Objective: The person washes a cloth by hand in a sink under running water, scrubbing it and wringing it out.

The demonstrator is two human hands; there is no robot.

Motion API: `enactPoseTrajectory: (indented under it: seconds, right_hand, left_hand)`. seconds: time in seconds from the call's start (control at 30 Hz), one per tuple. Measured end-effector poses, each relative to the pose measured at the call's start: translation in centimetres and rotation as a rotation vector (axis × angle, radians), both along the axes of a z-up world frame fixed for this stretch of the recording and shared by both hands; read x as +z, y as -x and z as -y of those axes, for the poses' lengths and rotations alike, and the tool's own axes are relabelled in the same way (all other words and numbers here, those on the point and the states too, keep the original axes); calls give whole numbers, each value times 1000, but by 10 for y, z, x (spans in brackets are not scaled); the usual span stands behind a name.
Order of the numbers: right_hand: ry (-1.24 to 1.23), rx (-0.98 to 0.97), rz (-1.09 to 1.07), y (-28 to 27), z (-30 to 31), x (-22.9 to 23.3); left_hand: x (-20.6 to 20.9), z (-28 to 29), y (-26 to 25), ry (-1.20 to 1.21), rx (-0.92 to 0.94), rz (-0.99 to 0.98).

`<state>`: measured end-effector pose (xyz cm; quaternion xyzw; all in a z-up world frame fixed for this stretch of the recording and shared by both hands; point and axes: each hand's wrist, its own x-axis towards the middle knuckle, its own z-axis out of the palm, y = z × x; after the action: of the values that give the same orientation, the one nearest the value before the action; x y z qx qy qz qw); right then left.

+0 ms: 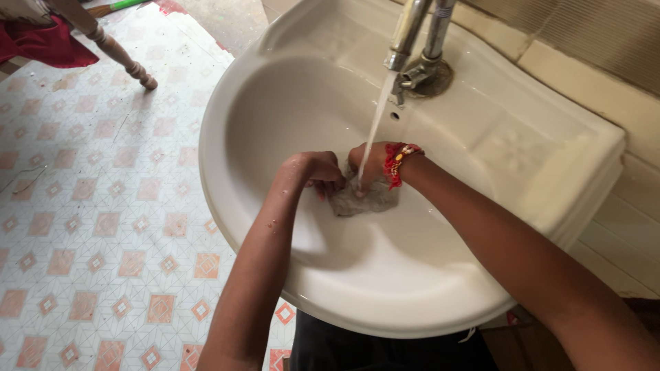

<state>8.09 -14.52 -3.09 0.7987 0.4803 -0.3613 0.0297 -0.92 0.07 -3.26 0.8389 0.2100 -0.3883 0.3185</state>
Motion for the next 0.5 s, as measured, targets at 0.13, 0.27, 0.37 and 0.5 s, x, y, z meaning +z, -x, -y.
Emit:
enactPoseTrajectory:
  seconds: [0.13, 0.27, 0.37, 0.5]
  right_hand:
    - [-149, 106, -27, -7, -7, -16]
    - [-182, 169, 32, -14, -7, -21]
    - [-227, 173, 101, -16, -4, -21]
    - [-221, 127, 46, -19, -3, -21]
  left_hand:
    - [-11, -2, -2, 11, -38, -12]
    - [-9, -3, -4, -25, -50, 9]
    - [-6, -3, -3, -50, -26, 114]
    - [-9, -3, -7, -151, -20, 216]
